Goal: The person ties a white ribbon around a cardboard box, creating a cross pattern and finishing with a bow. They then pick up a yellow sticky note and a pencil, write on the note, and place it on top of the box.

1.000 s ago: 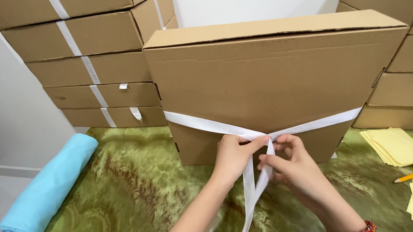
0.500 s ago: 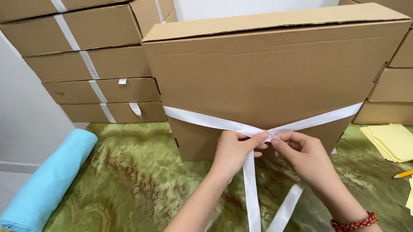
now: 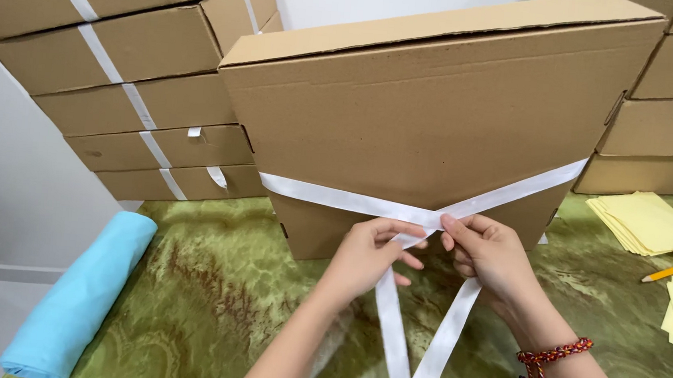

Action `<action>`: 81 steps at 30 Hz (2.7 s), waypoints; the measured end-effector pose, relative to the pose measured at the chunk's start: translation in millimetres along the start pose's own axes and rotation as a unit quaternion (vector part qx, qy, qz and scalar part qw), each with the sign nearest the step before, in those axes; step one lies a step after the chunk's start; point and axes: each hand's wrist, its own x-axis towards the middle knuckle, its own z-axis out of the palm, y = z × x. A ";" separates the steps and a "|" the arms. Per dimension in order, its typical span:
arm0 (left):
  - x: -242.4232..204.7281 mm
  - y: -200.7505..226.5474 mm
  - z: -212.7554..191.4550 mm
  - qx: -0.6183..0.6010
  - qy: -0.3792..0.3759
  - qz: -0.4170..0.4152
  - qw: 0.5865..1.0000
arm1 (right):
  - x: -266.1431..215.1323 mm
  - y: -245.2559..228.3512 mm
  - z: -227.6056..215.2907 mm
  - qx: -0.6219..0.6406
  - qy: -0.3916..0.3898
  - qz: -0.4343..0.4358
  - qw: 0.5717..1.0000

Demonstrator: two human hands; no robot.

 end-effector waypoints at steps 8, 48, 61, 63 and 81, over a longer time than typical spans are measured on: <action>-52.3 36.1 -36.2 -0.019 -0.119 0.012 0.993 | 14.8 31.9 -7.5 -0.003 0.014 -0.004 1.000; 30.6 124.5 -9.7 0.406 0.256 0.315 0.819 | -11.1 27.7 -8.9 0.070 -0.029 0.008 0.997; 25.7 129.9 -12.7 0.509 0.238 0.517 0.646 | -16.1 28.3 -3.4 0.094 -0.043 0.010 0.995; 25.3 143.1 -14.0 0.502 0.237 0.529 0.642 | -16.6 35.0 -0.4 0.121 -0.049 0.002 0.991; 60.3 164.4 -29.4 0.547 0.297 0.593 0.511 | -28.3 20.1 57.0 0.073 0.026 0.001 0.997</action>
